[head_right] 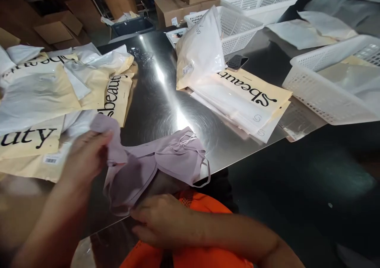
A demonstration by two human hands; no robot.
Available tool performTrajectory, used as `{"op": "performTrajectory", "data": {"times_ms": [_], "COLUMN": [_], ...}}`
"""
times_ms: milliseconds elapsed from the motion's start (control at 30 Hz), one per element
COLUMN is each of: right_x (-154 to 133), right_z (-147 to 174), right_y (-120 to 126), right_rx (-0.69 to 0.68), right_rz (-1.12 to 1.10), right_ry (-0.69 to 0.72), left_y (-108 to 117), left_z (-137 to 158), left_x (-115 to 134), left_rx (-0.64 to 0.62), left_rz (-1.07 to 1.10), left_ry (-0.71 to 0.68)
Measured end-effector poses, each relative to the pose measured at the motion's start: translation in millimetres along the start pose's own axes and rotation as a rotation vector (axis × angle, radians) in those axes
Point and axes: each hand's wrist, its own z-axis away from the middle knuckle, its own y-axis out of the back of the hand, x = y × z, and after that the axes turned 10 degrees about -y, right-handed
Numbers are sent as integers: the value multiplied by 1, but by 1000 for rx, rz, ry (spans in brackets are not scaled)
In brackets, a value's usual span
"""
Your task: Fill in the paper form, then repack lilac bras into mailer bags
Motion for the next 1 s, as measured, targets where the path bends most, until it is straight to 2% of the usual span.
{"op": "performTrajectory", "data": {"times_ms": [67,100,133,167,267,333,467,567,633,700,800,867,933,1000], "right_x": [8,15,21,27,34,30,18,24,35,48,68,79,89,95], "right_z": [22,32,40,45,47,38,1,-38,-65,-88,-107,-109,-103,-95], "right_y": [-10,-11,-9,-5,11,23,35,26,19,20,49,78,103,119], "right_rx": [-9,14,52,107,302,340,267,237,173,31,-232,-291,-205,-55], "right_rz": [-212,-291,-302,-287,-160,-31,269,484,558,537,224,-130,-524,-905], "right_ry": [-71,-133,-189,-224,-227,-134,32,-29,-92,-124,-191,-270,-352,-423], "left_y": [-9,-11,-10,-7,15,36,79,101,109,113,115,118,125,130], "left_z": [2,3,4,6,18,35,91,136,161,178,194,199,199,190], "left_x": [-4,-6,-7,-9,-18,-28,-58,-80,-90,-95,-95,-97,-106,-121], "left_rx": [-352,-466,-516,-510,-298,-152,238,512,629,699,750,747,695,593], "left_rz": [-244,-368,-473,-553,-646,-630,-594,-469,-412,-386,-334,-309,-294,-281], "left_ry": [-47,-88,-132,-168,-187,-140,18,166,269,370,455,474,505,545]}}
